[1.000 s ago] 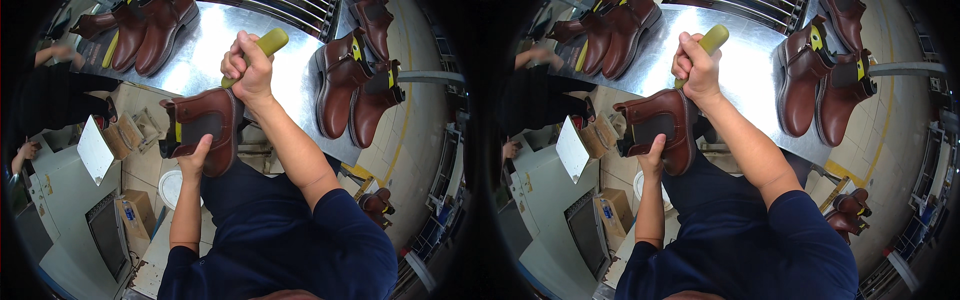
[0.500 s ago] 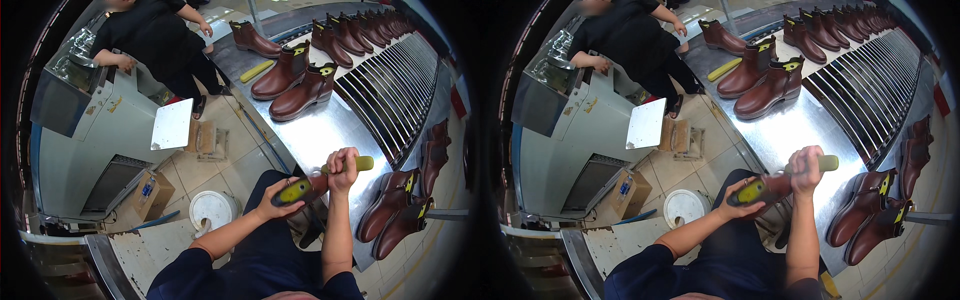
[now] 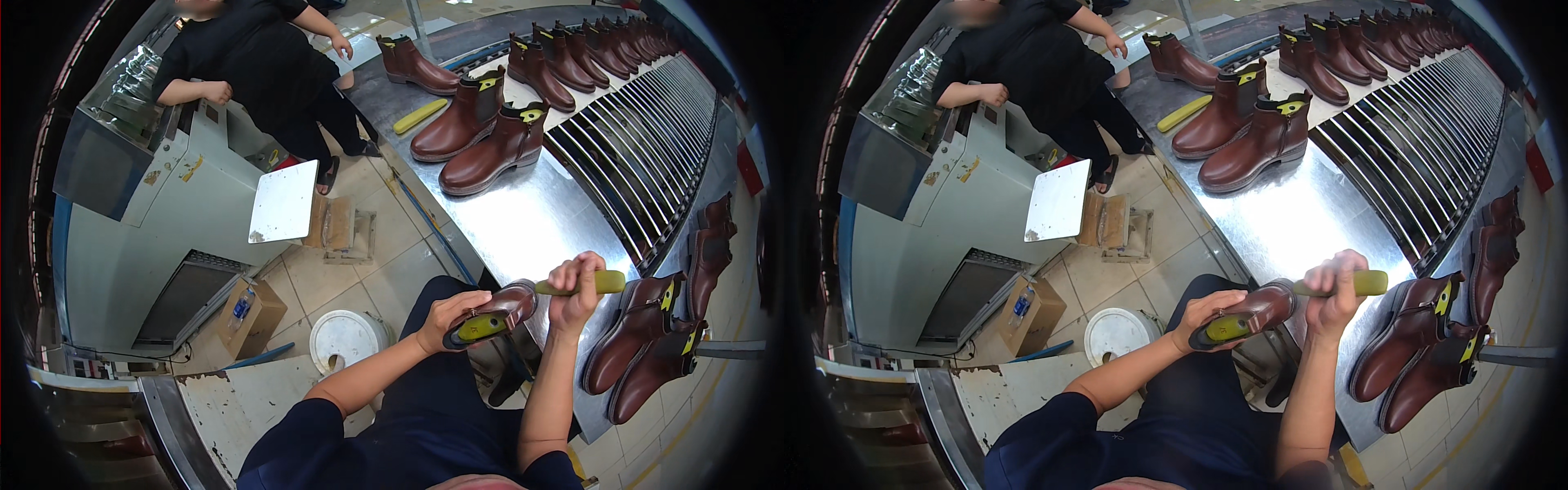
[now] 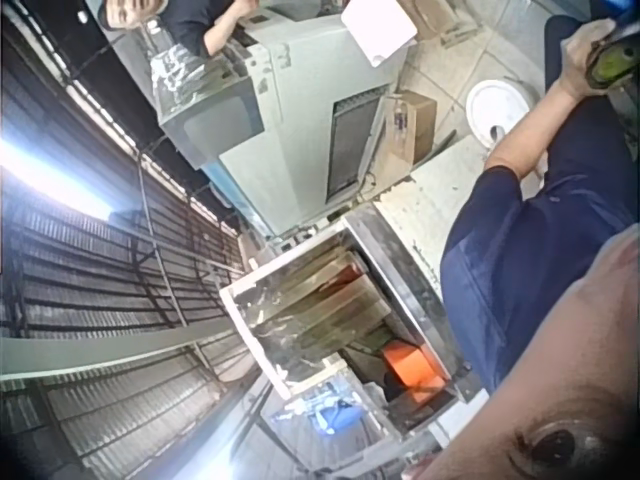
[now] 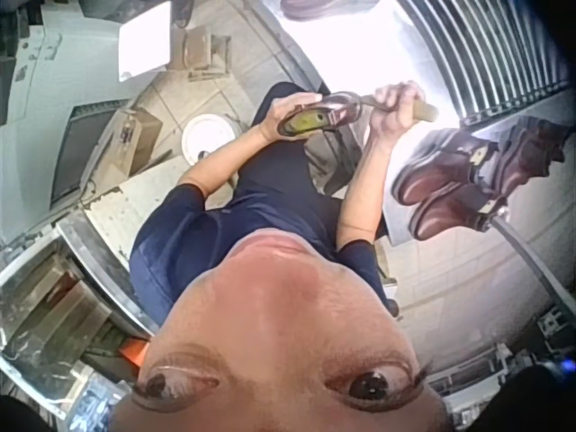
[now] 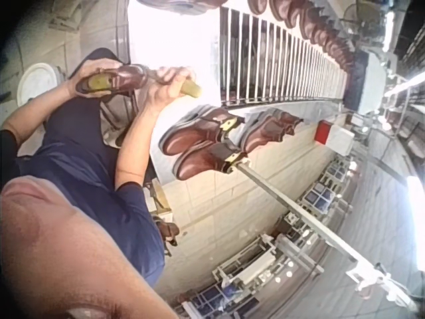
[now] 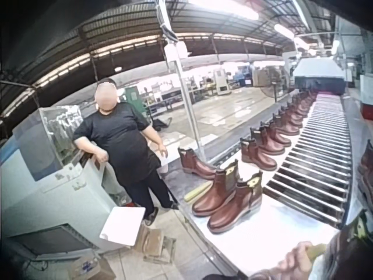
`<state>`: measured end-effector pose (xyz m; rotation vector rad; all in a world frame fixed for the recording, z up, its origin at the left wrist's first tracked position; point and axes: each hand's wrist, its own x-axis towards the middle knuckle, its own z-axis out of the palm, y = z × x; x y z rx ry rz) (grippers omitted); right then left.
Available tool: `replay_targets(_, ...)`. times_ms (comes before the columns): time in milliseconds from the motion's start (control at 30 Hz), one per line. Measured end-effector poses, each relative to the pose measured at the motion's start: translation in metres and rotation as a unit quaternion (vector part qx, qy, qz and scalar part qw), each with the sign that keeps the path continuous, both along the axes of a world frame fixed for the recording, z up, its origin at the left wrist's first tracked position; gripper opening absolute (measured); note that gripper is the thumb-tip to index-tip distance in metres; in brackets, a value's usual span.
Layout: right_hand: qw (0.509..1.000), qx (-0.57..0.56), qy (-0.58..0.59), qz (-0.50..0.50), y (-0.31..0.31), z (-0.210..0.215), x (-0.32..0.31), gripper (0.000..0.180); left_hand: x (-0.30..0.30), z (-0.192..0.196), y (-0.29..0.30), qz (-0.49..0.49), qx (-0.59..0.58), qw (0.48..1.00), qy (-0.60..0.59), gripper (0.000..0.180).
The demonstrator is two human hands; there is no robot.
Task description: Inspecting and polishing finished boots before putting them on a conveyor.
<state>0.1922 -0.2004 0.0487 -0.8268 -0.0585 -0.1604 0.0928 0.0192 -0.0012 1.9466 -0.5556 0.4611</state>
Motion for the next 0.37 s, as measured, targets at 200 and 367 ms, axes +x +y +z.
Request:
replay_targets(200, 0.987, 0.137, 0.086, -0.020, -0.036, -0.023, -0.007, 0.026, 0.008, -0.052, -0.004, -0.027, -0.064, 0.998, -0.008, 0.063)
replay_targets(367, 0.992, 0.113, 0.057, -0.023, -0.021, -0.012, -0.003, 0.045, 0.002, -0.043, -0.008, -0.022, -0.041, 0.998, 0.036, 0.069)
